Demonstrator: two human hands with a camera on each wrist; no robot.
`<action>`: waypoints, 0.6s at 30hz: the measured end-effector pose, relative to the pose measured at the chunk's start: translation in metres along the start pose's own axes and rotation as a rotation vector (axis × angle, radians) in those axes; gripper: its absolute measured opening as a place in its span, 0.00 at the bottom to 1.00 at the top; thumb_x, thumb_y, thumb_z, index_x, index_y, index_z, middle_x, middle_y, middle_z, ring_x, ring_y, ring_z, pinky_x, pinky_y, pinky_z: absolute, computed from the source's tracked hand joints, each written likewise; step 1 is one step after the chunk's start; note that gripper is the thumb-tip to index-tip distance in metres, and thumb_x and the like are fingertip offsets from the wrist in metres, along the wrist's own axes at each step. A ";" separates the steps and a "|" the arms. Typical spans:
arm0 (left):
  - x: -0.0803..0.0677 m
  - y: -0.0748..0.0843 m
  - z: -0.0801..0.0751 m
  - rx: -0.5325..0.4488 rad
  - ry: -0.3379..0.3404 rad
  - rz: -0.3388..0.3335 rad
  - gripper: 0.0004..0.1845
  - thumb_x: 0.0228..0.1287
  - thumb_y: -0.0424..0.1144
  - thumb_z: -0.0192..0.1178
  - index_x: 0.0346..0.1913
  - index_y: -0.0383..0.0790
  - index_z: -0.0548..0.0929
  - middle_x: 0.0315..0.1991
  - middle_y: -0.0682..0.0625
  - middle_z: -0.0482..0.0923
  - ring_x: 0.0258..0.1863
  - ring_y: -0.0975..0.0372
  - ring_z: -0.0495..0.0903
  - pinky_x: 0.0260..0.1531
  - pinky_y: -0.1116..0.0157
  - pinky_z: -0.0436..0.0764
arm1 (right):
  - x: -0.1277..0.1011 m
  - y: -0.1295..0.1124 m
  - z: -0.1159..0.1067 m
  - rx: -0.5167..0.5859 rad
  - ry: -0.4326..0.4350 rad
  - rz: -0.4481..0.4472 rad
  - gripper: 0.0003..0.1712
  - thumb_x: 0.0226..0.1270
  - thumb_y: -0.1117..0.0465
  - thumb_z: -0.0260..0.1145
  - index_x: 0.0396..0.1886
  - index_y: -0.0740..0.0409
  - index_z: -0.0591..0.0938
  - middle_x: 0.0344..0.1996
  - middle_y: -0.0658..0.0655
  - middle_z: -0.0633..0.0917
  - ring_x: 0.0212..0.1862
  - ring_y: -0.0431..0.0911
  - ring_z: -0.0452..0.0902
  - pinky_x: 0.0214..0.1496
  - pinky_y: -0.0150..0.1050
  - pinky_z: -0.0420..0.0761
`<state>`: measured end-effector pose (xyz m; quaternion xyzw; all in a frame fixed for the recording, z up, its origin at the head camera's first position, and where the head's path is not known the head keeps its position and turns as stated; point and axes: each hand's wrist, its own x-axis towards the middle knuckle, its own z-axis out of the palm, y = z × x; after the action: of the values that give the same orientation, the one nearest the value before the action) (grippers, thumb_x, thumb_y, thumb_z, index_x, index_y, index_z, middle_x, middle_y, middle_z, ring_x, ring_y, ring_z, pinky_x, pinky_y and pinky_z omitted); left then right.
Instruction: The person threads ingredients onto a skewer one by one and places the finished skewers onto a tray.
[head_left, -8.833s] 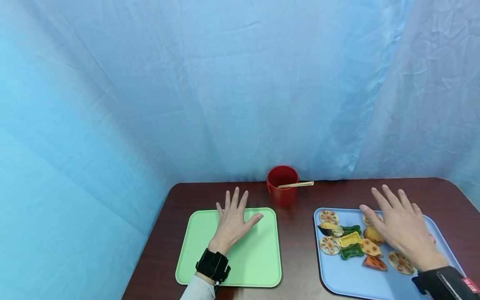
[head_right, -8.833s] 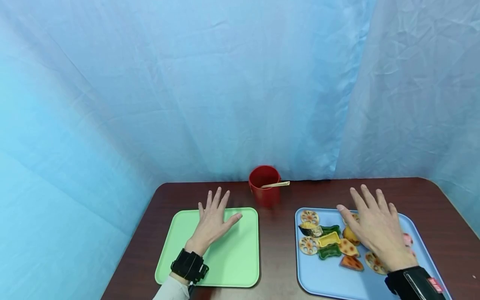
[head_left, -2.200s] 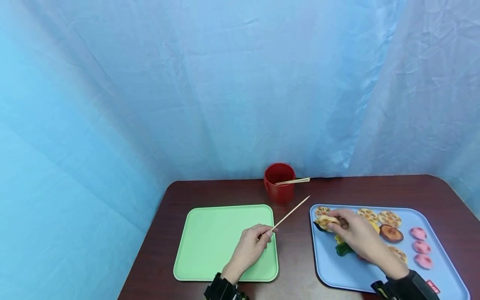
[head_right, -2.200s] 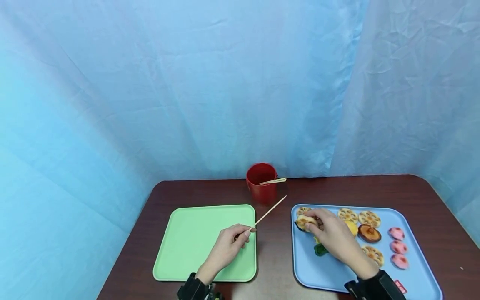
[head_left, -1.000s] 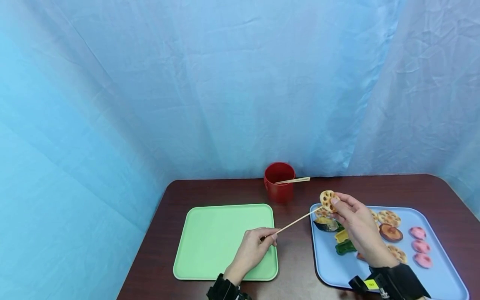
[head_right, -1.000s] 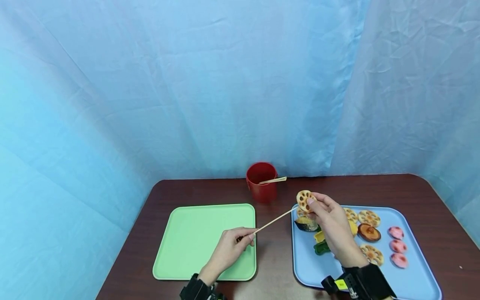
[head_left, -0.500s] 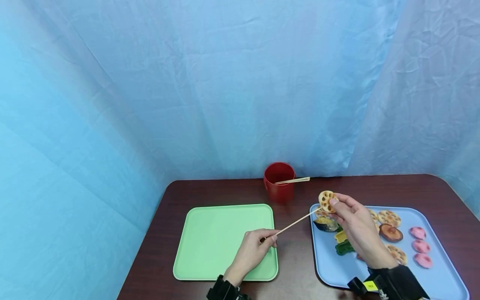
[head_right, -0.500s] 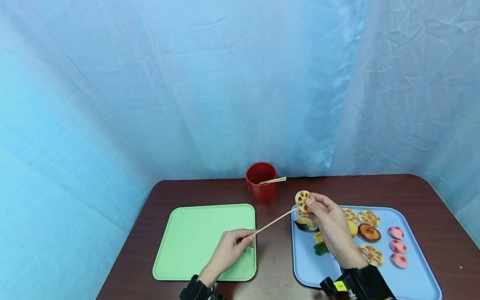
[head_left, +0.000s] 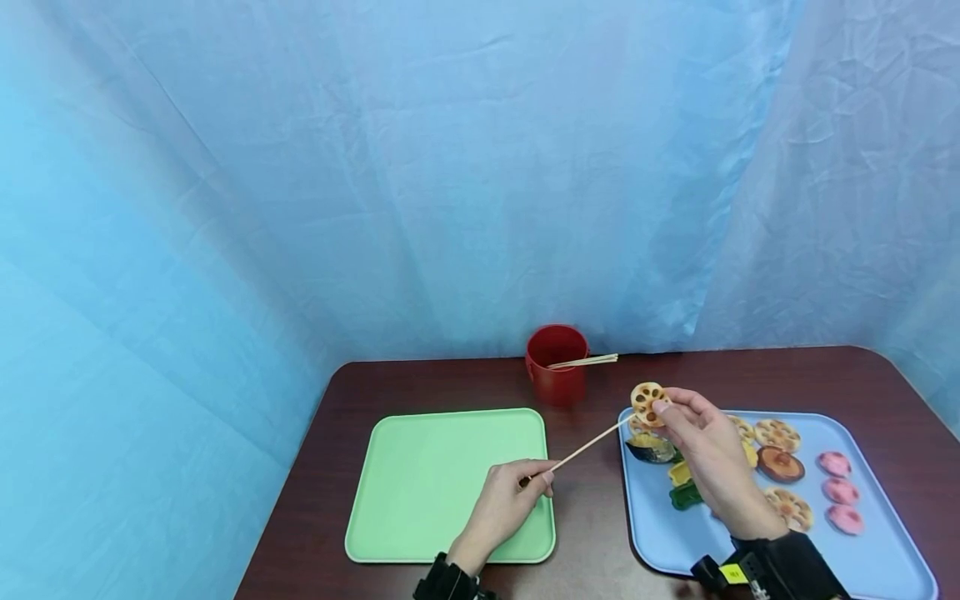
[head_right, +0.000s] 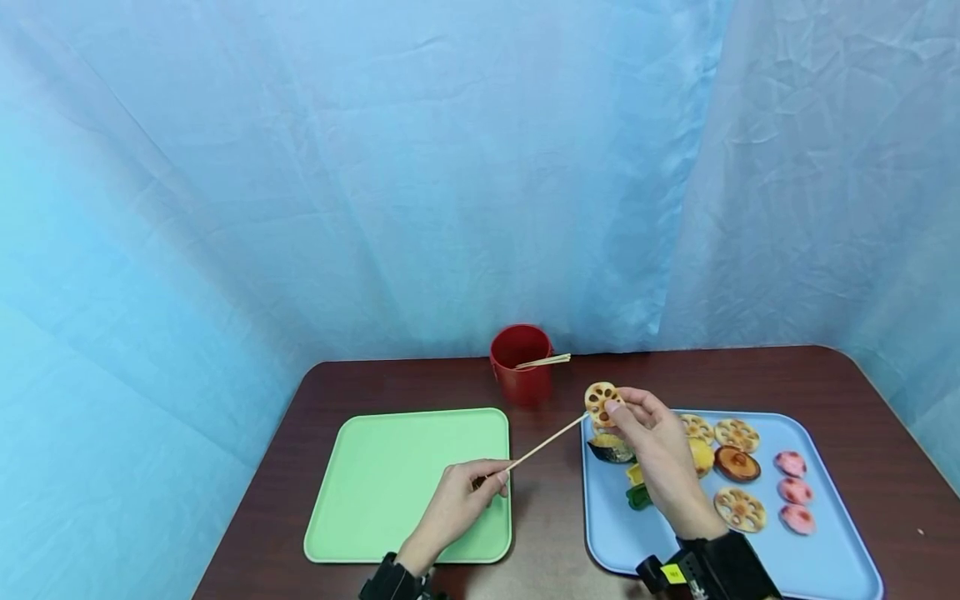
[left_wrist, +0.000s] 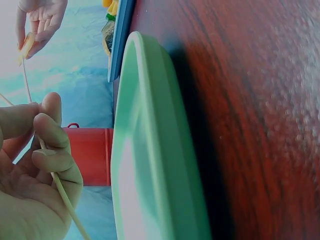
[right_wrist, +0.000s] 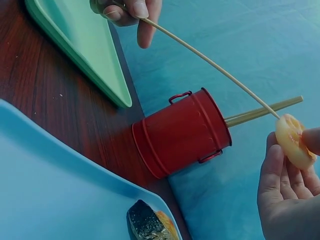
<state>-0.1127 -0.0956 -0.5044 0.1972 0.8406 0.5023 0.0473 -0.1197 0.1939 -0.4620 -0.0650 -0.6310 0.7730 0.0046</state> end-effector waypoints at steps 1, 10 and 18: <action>0.000 0.000 0.000 -0.006 -0.001 -0.002 0.11 0.75 0.37 0.62 0.53 0.41 0.90 0.27 0.55 0.86 0.18 0.74 0.67 0.20 0.75 0.64 | 0.000 0.000 0.001 -0.006 0.004 0.003 0.25 0.77 0.51 0.65 0.62 0.61 0.71 0.46 0.43 0.86 0.49 0.36 0.82 0.51 0.33 0.83; 0.001 0.003 0.009 -0.092 0.017 -0.027 0.06 0.74 0.36 0.63 0.46 0.38 0.86 0.27 0.52 0.85 0.21 0.64 0.81 0.23 0.75 0.68 | 0.000 0.002 0.008 -0.045 0.016 0.044 0.28 0.77 0.48 0.65 0.63 0.63 0.71 0.44 0.42 0.86 0.47 0.36 0.82 0.52 0.33 0.83; 0.004 0.008 0.016 -0.109 0.077 -0.060 0.04 0.70 0.39 0.67 0.39 0.42 0.87 0.24 0.59 0.77 0.14 0.74 0.65 0.16 0.74 0.62 | -0.001 0.007 0.013 -0.059 0.030 0.064 0.31 0.75 0.45 0.66 0.64 0.65 0.76 0.45 0.42 0.85 0.47 0.36 0.83 0.52 0.36 0.84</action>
<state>-0.1094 -0.0774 -0.5050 0.1495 0.8188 0.5528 0.0409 -0.1197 0.1796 -0.4660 -0.0967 -0.6512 0.7526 -0.0125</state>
